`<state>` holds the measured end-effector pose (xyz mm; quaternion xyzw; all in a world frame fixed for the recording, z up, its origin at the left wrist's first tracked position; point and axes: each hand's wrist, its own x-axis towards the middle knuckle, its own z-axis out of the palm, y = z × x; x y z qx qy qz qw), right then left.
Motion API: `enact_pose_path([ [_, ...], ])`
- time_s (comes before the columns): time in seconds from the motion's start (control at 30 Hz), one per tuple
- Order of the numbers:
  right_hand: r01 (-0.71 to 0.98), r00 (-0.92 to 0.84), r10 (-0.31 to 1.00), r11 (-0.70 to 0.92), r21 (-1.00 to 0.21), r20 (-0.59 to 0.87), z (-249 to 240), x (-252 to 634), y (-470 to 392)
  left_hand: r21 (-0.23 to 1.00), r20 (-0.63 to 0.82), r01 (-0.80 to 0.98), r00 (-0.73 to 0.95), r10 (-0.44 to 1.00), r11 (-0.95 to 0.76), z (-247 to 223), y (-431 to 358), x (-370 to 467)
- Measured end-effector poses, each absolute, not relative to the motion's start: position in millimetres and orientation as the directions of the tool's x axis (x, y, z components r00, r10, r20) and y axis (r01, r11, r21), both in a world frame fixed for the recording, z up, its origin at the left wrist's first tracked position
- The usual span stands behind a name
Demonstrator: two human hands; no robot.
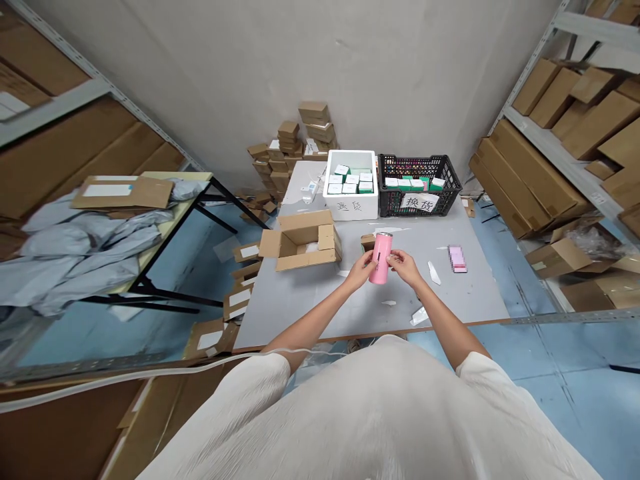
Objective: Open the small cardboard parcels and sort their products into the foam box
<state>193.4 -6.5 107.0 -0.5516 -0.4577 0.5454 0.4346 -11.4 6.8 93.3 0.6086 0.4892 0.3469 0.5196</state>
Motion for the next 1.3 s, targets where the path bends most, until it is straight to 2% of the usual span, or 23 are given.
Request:
enact_pose_path([
  [0.2, -0.044, -0.067, 0.978, -0.199, -0.979, -0.196, 107, 187, -8, 0.944, -0.087, 0.331, 0.284, 0.955, -0.012, 87, 8, -15],
  [0.47, 0.033, -0.017, 0.982, -0.188, -0.982, -0.188, 103, 193, -6, 0.994, -0.077, 0.105, 0.344, 0.936, 0.043, 81, 14, -15],
  [0.73, 0.032, -0.022, 0.993, -0.119, -0.992, -0.12, 97, 189, -3, 0.989, -0.084, 0.139, 0.221, 0.972, 0.054, 80, 16, -15],
  [0.93, 0.067, -0.024, 1.0, 0.006, -0.998, 0.004, 102, 195, -1, 0.967, -0.21, -0.084, 0.267, 0.941, 0.239, 92, 23, -18],
  [1.17, 0.089, -0.054, 0.998, 0.047, -0.995, 0.043, 105, 189, 2, 0.942, -0.284, -0.108, 0.246, 0.927, 0.318, 108, 25, -12],
  [1.3, 0.107, -0.058, 0.995, 0.091, -0.99, 0.085, 108, 186, 4, 0.886, -0.399, -0.143, 0.253, 0.882, 0.442, 112, 27, -11],
])
